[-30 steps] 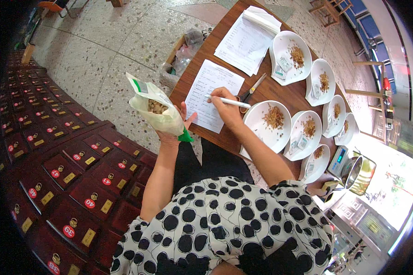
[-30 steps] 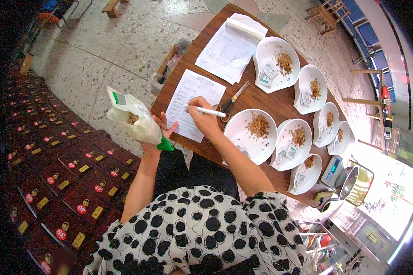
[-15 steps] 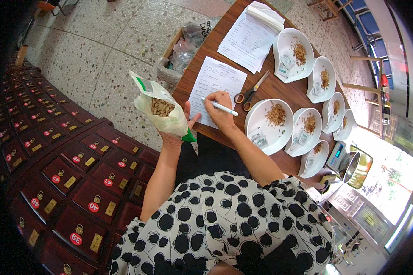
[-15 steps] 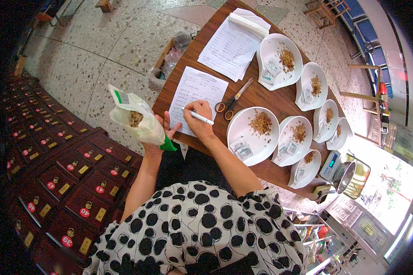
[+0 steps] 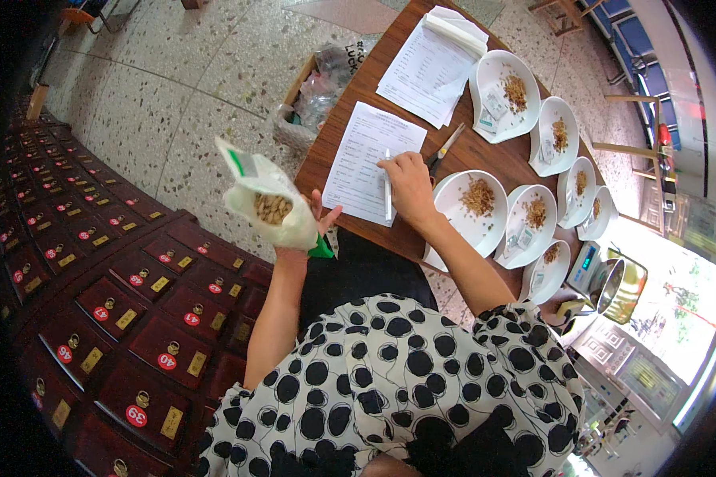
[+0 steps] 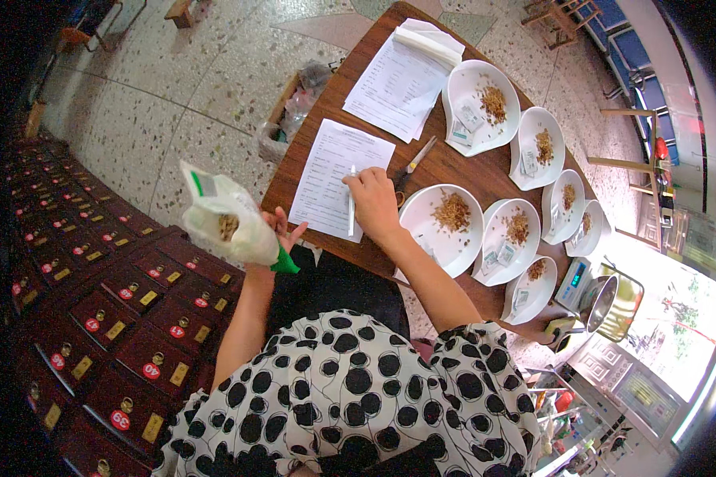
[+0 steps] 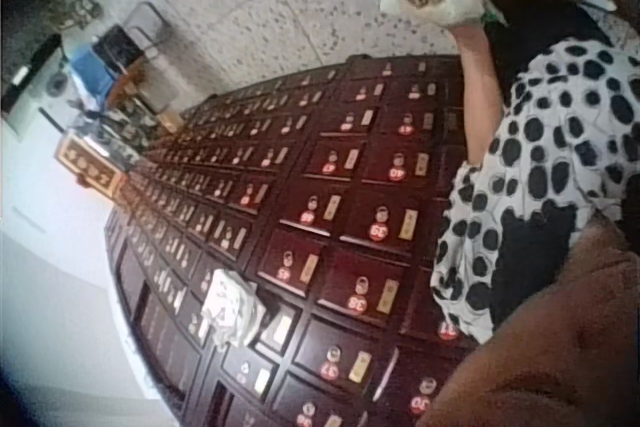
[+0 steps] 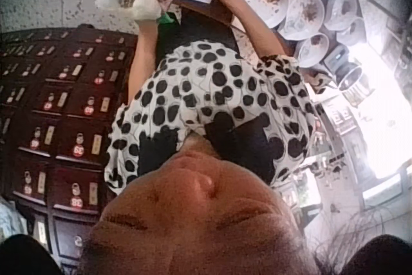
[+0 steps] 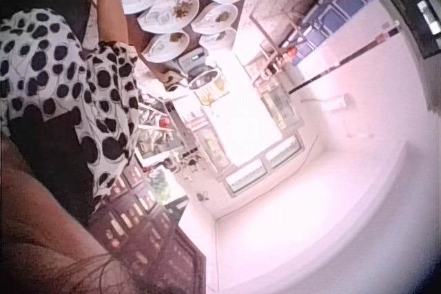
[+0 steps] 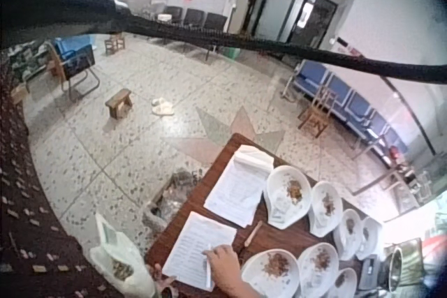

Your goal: The person arranges dried herbs in white paper cones on a table, then retrieves small packets from a wooden cabinet and places them into the cones. They also pour a granular substance from a green bag into a metal bowl on a scale and write on a document.

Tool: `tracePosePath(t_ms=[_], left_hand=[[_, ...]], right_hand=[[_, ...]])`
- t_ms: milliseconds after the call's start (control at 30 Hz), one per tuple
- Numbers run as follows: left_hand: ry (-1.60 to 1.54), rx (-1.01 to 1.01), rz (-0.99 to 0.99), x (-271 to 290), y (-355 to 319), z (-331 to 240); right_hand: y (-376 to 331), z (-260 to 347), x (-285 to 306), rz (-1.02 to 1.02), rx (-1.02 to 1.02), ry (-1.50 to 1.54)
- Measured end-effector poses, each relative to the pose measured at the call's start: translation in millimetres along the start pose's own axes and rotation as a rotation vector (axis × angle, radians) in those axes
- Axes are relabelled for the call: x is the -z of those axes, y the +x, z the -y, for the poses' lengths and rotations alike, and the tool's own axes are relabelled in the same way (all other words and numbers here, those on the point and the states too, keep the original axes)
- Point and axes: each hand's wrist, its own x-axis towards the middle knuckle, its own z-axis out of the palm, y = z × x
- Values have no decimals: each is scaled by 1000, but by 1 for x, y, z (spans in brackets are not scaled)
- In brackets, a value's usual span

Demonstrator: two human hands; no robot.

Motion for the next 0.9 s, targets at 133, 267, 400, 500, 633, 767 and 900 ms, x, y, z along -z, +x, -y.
tracePosePath(t_ms=[133,267,400,500,633,767,900], left_hand=[[-76,23,-109,-12,-39,-32],[24,-3,-119,-30,-66,-72],[239,-168,-272,-41,-96,-121],[434,-320,-625,-59,-93,-163],[526,-345,-462,-66,-104,-228],[240,-351,-668,-81,-92,-282],[324,-319,-753,-84,-73,-359]], right_hand=[[0,18,1,77,-53,-68],[31,96,4,148,-68,400],[76,215,-18,605,-145,1441],[113,275,-71,585,-58,1524],[160,330,-98,515,261,1166],[208,357,-137,613,363,931],[285,388,-160,606,497,1099]])
